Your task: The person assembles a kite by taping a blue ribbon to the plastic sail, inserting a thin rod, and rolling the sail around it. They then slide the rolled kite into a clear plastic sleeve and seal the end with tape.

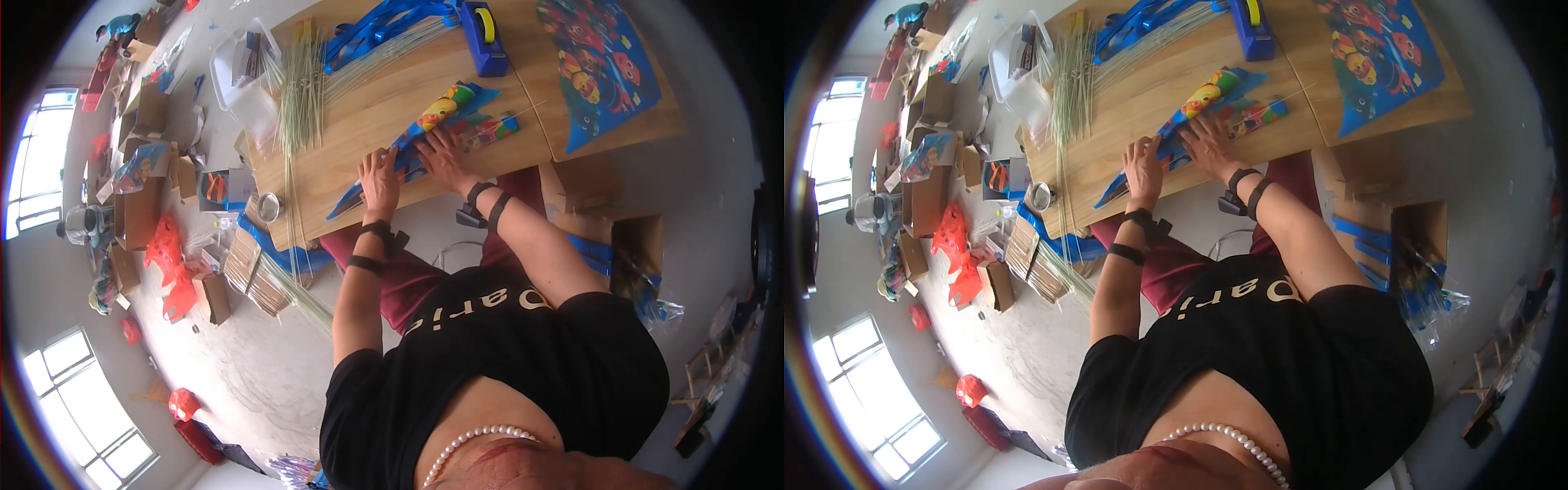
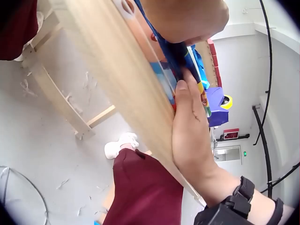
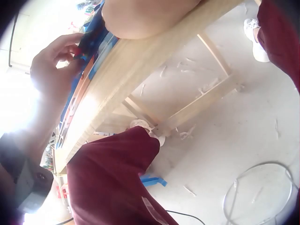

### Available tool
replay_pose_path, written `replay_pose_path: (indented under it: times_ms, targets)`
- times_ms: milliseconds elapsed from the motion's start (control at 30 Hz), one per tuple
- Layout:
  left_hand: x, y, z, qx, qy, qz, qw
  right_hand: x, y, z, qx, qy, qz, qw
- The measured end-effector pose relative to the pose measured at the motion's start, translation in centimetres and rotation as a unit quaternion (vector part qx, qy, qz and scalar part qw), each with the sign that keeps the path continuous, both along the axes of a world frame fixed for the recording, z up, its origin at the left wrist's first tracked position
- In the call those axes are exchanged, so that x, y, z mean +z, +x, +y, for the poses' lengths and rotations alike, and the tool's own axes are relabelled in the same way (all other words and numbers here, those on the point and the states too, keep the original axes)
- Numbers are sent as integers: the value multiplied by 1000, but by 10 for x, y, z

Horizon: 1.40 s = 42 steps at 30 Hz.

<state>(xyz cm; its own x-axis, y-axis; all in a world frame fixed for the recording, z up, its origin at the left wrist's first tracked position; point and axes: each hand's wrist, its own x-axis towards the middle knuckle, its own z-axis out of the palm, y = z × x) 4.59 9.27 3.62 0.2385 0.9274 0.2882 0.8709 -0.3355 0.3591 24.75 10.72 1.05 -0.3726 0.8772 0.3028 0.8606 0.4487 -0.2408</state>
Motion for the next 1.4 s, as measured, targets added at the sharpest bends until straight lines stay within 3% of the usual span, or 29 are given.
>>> replay_pose_path:
  times_ms: [367, 433, 567, 633, 700, 767, 833, 933, 1133, 1367, 1400]
  targets:
    - [-28, 12, -28, 62, -4, 26, 998, 0, 2, -1, 6, 7, -21, 1000]
    - [-29, 11, -28, 62, -1, 33, 998, 6, 4, -5, -38, -8, 0, 999]
    - [-31, 11, -29, 71, 5, 31, 997, 4, 11, -13, -120, 49, 156, 979]
    - [-33, 10, -29, 71, 4, 43, 997, 9, 14, -19, -90, 48, 127, 987]
    - [-35, 10, -28, 70, 13, 37, 997, 26, 4, -20, 11, 65, 42, 997]
    - [-35, 7, -30, 76, 20, 38, 996, 22, 1, -20, 44, 45, 50, 997]
    - [-32, 5, -31, 53, 10, 20, 998, 13, 1, -23, 6, -10, -10, 1000]
    - [-19, -14, -37, 17, -7, 6, 1000, 7, 4, -25, 9, -8, -20, 1000]
    - [-17, -99, -73, -45, -46, -30, 997, 4, 5, -26, 0, -12, -28, 1000]
    - [1, -141, -99, 31, -40, -1, 999, -4, 5, -26, -6, -3, -17, 1000]
    - [2, -139, -96, 80, -46, 12, 996, -5, 4, -25, -8, -4, -21, 1000]
